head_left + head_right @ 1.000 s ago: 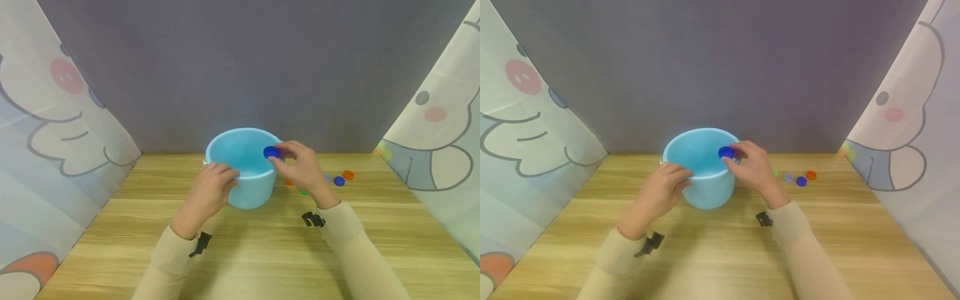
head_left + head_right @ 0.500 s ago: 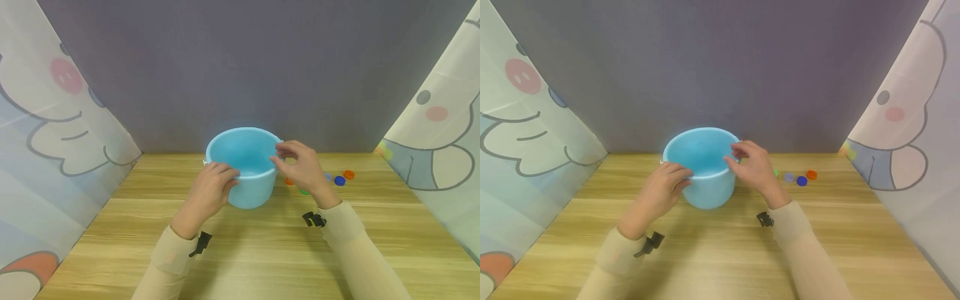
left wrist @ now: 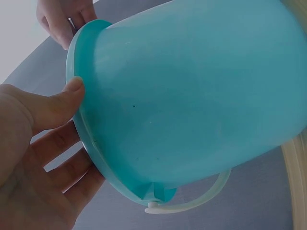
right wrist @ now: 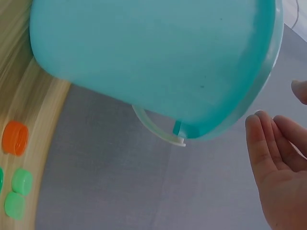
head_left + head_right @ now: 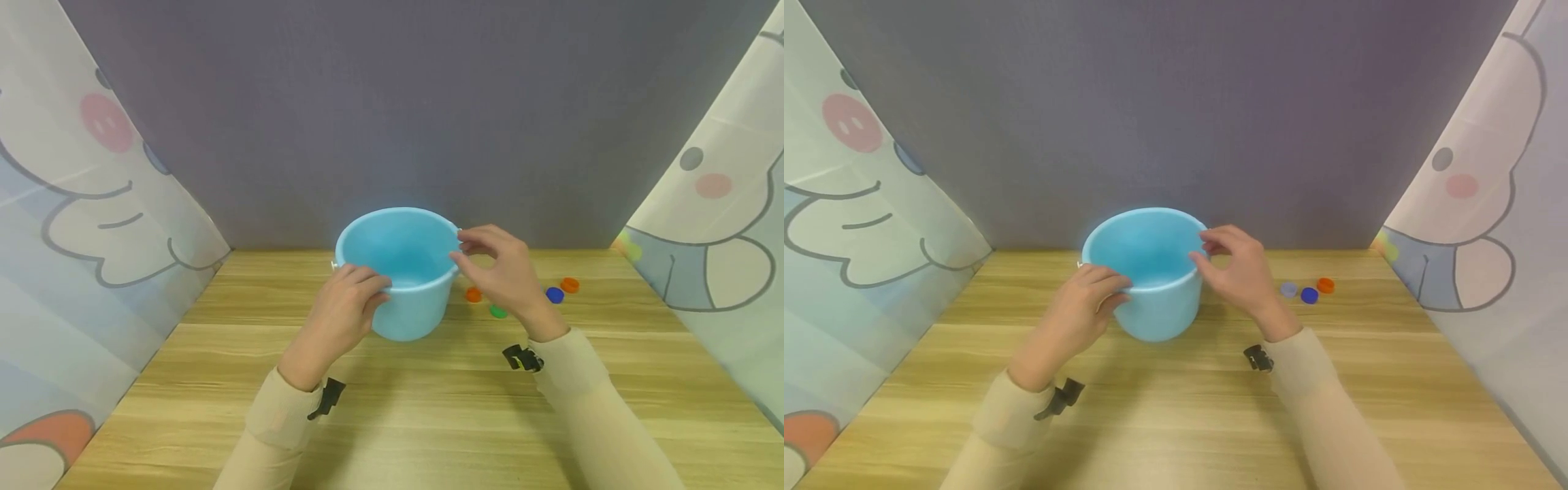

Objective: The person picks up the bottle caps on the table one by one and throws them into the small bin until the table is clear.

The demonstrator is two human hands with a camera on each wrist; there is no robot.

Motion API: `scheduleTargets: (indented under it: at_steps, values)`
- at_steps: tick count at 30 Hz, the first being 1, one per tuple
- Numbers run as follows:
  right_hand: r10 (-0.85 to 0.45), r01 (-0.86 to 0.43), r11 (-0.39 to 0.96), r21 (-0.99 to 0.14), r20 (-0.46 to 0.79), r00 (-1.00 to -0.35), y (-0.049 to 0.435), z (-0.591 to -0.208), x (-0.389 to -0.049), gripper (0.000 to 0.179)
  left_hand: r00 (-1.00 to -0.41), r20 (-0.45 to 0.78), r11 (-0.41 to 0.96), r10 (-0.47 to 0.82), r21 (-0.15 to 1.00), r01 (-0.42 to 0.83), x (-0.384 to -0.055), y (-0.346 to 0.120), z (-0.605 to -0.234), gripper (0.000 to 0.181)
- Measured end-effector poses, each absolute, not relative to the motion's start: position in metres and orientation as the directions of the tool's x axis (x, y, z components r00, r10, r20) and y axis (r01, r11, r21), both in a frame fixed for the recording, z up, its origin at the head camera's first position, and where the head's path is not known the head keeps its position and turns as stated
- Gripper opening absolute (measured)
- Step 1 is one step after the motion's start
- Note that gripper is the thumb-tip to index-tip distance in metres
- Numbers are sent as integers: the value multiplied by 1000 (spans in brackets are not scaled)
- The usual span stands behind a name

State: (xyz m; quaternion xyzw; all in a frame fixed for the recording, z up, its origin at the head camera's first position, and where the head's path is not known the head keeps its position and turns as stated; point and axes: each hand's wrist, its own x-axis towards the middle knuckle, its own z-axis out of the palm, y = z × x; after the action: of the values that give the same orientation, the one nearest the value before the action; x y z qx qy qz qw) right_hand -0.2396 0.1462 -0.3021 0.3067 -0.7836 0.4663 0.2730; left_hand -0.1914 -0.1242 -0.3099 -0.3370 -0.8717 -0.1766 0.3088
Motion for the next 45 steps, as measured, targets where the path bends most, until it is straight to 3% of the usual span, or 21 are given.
scheduleTargets:
  at_steps: [14, 30, 45]
  values:
    - [-210, -701, 492, -516, 711, -671, 161, -304, -241, 28, -586, 656, 712, 476, 104, 695, -191, -125, -309, 17]
    - [-220, -533, 600, -597, 518, -827, 180, -320, -249, 34, -587, 655, 714, 477, 100, 693, -190, -124, -308, 16]
    - [-251, -393, 711, -583, 311, -917, 195, -338, -260, 41, -601, 643, 721, 475, 107, 685, -190, -124, -309, 16]
